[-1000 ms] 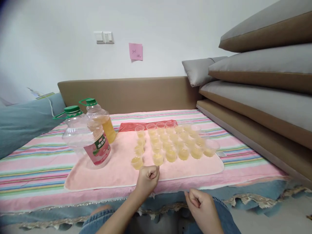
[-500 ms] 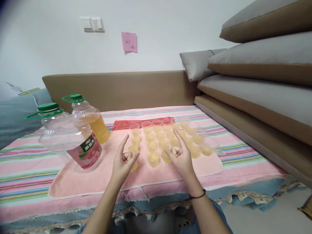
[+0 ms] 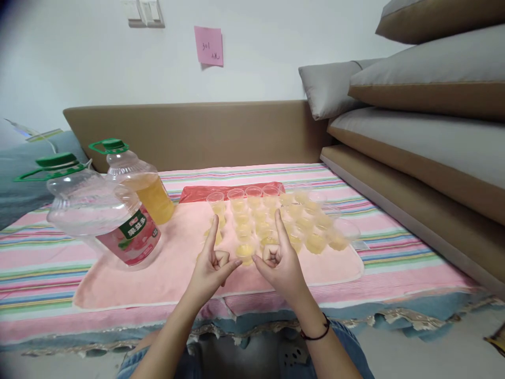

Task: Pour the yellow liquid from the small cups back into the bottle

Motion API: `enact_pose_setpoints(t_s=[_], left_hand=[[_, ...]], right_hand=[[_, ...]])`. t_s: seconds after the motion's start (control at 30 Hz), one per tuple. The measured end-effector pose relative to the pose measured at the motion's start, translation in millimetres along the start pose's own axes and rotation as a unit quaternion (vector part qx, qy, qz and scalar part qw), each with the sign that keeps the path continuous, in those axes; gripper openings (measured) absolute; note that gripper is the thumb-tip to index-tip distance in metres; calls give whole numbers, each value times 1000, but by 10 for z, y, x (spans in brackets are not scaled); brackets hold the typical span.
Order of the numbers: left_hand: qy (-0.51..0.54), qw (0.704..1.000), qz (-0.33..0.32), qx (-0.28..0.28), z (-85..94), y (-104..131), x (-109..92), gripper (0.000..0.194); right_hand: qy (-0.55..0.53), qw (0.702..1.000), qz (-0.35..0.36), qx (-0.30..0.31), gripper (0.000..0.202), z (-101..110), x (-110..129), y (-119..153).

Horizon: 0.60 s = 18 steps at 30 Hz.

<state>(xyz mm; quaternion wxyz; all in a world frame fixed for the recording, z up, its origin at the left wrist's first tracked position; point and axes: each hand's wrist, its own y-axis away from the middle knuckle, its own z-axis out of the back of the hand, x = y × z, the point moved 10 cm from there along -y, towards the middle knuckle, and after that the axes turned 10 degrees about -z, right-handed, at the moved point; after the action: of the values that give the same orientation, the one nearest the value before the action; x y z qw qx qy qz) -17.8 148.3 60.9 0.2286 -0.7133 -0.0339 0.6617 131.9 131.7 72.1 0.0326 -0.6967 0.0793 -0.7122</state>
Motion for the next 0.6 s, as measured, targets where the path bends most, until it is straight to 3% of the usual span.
enact_pose_setpoints(t_s=[0.33, 0.6], left_hand=[[15, 1000, 8, -3, -1, -2, 118, 115], [19, 1000, 2, 1, -44, -16, 64, 111]], right_hand=[[-6, 1000, 16, -4, 109, 29, 31, 14], [-13, 999, 45, 6, 112, 21, 78, 6]])
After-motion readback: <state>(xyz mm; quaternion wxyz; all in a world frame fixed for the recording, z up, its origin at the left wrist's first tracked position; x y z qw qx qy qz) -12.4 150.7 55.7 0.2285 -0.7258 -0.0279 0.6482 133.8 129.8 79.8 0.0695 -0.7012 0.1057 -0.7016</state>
